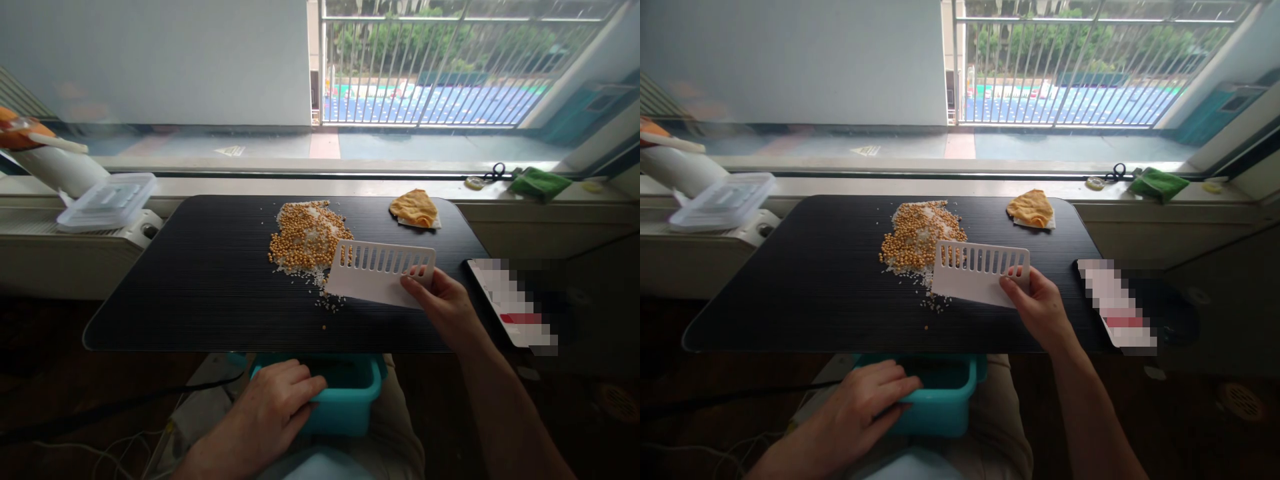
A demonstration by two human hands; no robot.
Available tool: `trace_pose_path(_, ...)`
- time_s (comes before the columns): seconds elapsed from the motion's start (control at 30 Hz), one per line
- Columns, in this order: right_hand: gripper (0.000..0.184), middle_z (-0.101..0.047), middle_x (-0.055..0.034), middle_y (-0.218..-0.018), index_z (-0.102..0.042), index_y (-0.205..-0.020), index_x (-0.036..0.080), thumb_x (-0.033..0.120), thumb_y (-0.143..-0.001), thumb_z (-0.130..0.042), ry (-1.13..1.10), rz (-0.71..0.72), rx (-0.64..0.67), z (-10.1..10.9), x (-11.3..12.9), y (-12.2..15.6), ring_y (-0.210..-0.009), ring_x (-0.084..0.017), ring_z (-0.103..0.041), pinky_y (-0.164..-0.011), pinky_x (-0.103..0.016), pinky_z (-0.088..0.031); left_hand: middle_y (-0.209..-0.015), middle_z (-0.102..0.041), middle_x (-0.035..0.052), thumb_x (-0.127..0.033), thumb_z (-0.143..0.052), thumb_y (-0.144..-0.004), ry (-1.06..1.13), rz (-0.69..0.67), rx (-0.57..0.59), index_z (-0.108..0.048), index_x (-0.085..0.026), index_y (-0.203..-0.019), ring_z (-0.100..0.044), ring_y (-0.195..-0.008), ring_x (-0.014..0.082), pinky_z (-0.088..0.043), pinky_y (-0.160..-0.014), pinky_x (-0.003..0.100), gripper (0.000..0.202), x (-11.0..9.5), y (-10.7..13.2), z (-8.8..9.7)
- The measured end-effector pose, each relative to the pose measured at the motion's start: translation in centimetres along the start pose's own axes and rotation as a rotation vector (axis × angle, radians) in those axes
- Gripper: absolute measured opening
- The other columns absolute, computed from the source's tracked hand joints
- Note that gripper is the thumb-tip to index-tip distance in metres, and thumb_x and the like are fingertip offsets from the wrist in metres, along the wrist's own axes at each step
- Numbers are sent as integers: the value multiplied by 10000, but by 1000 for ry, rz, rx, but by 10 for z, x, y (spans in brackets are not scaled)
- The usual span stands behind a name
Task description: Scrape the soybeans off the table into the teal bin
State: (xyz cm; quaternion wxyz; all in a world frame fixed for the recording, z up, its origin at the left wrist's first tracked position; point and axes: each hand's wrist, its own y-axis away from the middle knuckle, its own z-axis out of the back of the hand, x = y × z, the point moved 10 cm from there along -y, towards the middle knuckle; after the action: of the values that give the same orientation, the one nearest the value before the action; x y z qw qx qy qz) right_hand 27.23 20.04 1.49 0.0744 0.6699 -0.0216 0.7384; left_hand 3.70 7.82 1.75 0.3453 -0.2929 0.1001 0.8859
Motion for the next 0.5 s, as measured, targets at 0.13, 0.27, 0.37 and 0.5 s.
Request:
trace_pose_path(0.13,245,-636,8,-775,-687,-800,226,427,-722,-803,-28,-4,7,2,3,2,-706,-143,-559,-642,-247,-474,-841,-623,15,-26,-593,-871,-5,2,1,-632,-175,-999,-567,-762,211,-409,-662,307,200,1,0,-1)
trace_pose_path(0.27,260,-635,-3,-776,-686,-807,220,438,-721,-798,3,9,-8,4,3,4,-702,-153,-560,-644,-265,-476,-848,-625,14,-34,-585,-882,-7,3,1,-629,-182,-1018,-573,-766,208,-411,-666,306,206,2,2,-1)
trace_pose_path(0.37,250,-637,-11,-787,-683,-820,219,445,-753,-768,51,37,35,-3,5,6,-714,-163,-564,-653,-278,-474,-852,-625,15,-36,-601,-878,-18,14,14,-630,-186,-1018,-575,-768,210,-409,-664,308,206,4,6,-1)
trace_pose_path(0.5,223,-631,-1,-773,-677,-815,223,425,-767,-758,88,59,83,-9,7,8,-706,-149,-551,-649,-259,-460,-848,-622,17,-28,-613,-870,-34,26,12,-631,-181,-1018,-576,-765,214,-411,-664,312,214,8,11,0)
